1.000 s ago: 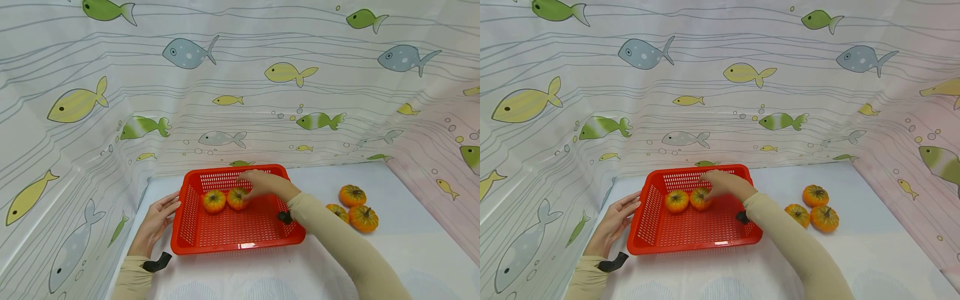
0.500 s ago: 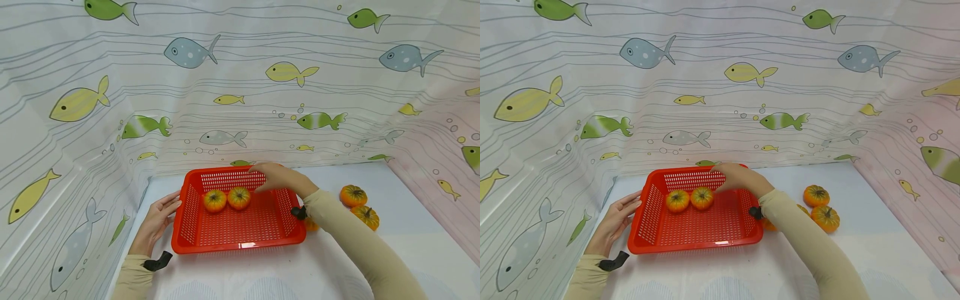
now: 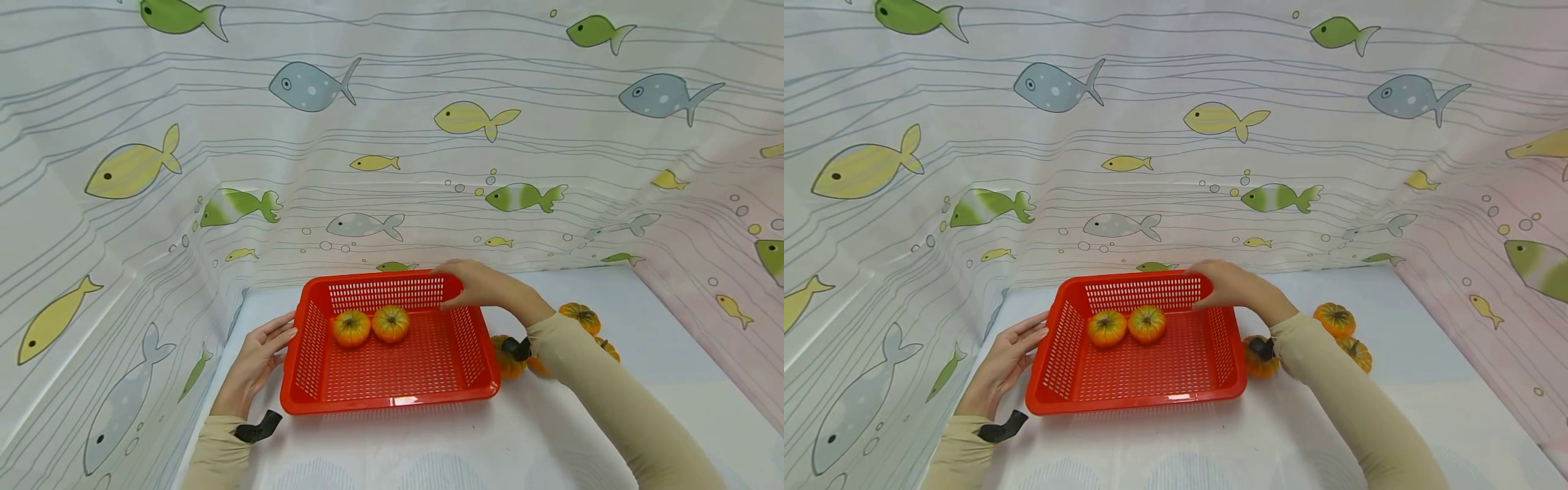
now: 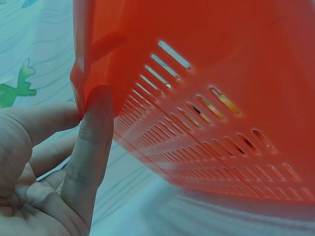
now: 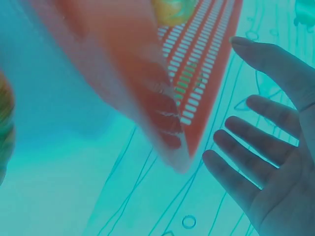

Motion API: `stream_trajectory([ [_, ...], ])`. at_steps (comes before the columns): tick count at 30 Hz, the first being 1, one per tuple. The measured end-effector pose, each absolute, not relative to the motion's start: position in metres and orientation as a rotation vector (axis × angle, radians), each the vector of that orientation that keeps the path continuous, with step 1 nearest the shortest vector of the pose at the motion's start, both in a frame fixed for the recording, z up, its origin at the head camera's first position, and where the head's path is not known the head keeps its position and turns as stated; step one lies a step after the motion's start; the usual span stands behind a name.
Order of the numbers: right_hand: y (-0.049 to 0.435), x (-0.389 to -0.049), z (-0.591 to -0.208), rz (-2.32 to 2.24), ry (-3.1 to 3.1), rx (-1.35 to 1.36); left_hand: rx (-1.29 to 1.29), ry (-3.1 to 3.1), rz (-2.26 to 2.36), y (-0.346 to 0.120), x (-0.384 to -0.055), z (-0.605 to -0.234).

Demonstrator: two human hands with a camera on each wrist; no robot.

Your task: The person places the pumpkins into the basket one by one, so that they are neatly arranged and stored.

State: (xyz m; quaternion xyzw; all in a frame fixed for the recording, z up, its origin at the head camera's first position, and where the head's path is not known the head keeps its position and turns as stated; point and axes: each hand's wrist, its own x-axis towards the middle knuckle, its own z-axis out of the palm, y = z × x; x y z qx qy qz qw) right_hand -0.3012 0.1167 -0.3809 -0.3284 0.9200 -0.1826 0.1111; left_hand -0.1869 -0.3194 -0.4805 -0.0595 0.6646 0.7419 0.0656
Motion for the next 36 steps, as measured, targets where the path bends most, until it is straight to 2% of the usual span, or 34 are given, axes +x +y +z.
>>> stream_trajectory([
  [19,0.192,-0.294,-0.376,-0.721,2.781,-0.797,-0.204,2.06,2.189,-0.321,-0.188,-0.483],
  [36,0.26,-0.283,-0.397,-0.737,2.8,-0.601,-0.171,2.053,2.206,-0.322,-0.187,-0.484],
])
